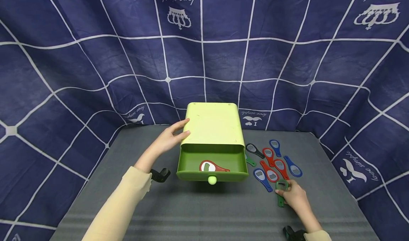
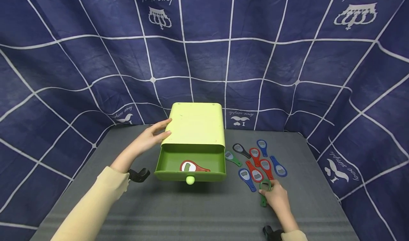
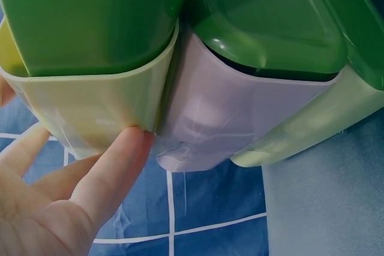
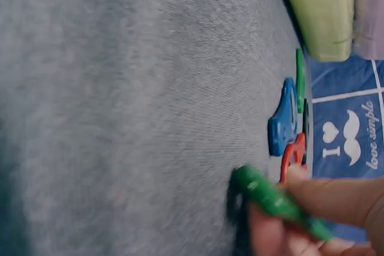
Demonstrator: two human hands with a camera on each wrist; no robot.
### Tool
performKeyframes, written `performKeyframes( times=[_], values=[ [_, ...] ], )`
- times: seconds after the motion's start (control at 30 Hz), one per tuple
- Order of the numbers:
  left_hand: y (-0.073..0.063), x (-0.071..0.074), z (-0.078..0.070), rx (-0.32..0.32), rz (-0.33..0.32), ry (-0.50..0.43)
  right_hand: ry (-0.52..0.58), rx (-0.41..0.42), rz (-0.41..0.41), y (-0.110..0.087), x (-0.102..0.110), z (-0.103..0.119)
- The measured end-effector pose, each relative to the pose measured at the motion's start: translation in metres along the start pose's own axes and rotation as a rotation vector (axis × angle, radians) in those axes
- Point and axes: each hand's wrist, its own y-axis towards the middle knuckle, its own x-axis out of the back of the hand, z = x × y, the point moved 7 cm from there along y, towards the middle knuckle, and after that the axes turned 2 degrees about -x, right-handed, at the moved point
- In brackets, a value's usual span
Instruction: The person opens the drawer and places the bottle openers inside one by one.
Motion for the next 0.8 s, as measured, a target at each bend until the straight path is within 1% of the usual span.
performKeyframes(
  times=[0.1, 0.17, 0.23, 0.3, 0.37, 0.47, 0.53, 0.63, 0.73, 0.8],
  values=[
    [0.0, -0.001, 0.0, 0.0, 0.003, 0.0, 0.057, 0.05, -0.017, 0.0, 0.005, 0.003],
    [0.0, -0.001, 0.0, -0.001, 0.005, 0.002, 0.14, 0.069, -0.014, -0.001, 0.011, 0.007],
    [0.001, -0.001, 0.0, -0.003, 0.006, 0.0, 0.229, 0.079, 0.009, -0.001, 0.018, 0.015],
    [0.001, -0.001, 0.001, -0.002, 0.003, -0.009, 0.315, 0.088, 0.053, -0.002, 0.024, 0.027],
    [0.001, 0.0, 0.001, -0.002, 0.001, -0.011, 0.376, 0.108, 0.104, -0.004, 0.032, 0.043],
    [0.001, -0.001, 0.002, 0.001, 0.003, -0.016, 0.438, 0.174, 0.152, -0.01, 0.045, 0.072],
    [0.001, -0.001, 0.002, 0.002, 0.004, -0.012, 0.479, 0.227, 0.17, -0.015, 0.054, 0.093],
    [0.001, -0.001, 0.002, 0.003, 0.004, -0.01, 0.524, 0.308, 0.176, -0.024, 0.068, 0.125],
    [0.001, 0.0, 0.001, 0.002, 0.0, -0.003, 0.507, 0.374, 0.178, -0.033, 0.078, 0.155],
    [0.0, 0.0, 0.001, 0.0, -0.002, 0.004, 0.486, 0.404, 0.188, -0.039, 0.08, 0.173]
  ],
)
